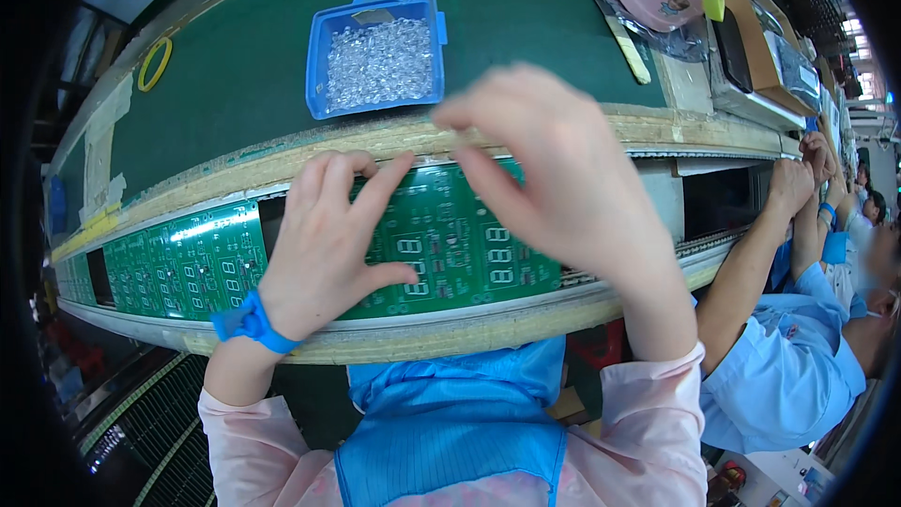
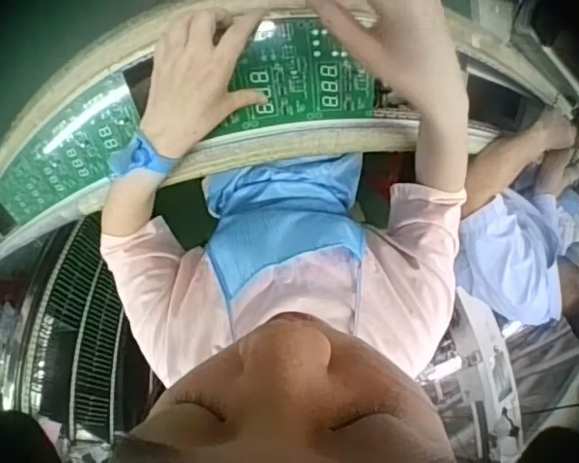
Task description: The person inserts small metallic components into holes on a green circuit board by hand. They repeatedly pick components from a blue container and place them into specific positions on the board. The board is moved along a conveyor belt to the next station after completion.
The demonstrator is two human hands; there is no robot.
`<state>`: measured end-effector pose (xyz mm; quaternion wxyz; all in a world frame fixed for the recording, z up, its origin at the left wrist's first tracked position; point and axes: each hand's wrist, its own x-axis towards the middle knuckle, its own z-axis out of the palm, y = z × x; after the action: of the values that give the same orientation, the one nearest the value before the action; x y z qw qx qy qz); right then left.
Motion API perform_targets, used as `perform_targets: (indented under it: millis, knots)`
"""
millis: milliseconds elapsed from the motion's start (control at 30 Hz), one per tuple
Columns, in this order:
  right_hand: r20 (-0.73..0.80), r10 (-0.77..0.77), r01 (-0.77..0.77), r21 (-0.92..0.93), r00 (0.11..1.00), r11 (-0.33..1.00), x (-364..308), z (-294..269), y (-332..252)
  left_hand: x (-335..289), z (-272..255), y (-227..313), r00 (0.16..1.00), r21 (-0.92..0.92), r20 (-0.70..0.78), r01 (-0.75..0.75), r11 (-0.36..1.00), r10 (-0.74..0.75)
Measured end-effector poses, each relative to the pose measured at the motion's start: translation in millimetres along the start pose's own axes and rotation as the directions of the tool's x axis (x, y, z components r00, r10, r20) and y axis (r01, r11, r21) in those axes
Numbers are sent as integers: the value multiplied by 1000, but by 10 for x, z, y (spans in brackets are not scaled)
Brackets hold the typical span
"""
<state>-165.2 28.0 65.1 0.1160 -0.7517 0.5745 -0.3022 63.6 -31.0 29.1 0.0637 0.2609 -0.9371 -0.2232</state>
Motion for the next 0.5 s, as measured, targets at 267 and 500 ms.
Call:
perform_targets:
  millis: [267, 500]
  knots:
    - [46, -73, 86, -503, 996, 860, 708, 455, 350, 625, -235, -114, 884, 425, -433, 29, 905, 175]
    - [10, -87, 80, -507, 996, 858, 740, 518, 339, 900, -153, -378, 933, 493, -356, 139, 859, 53]
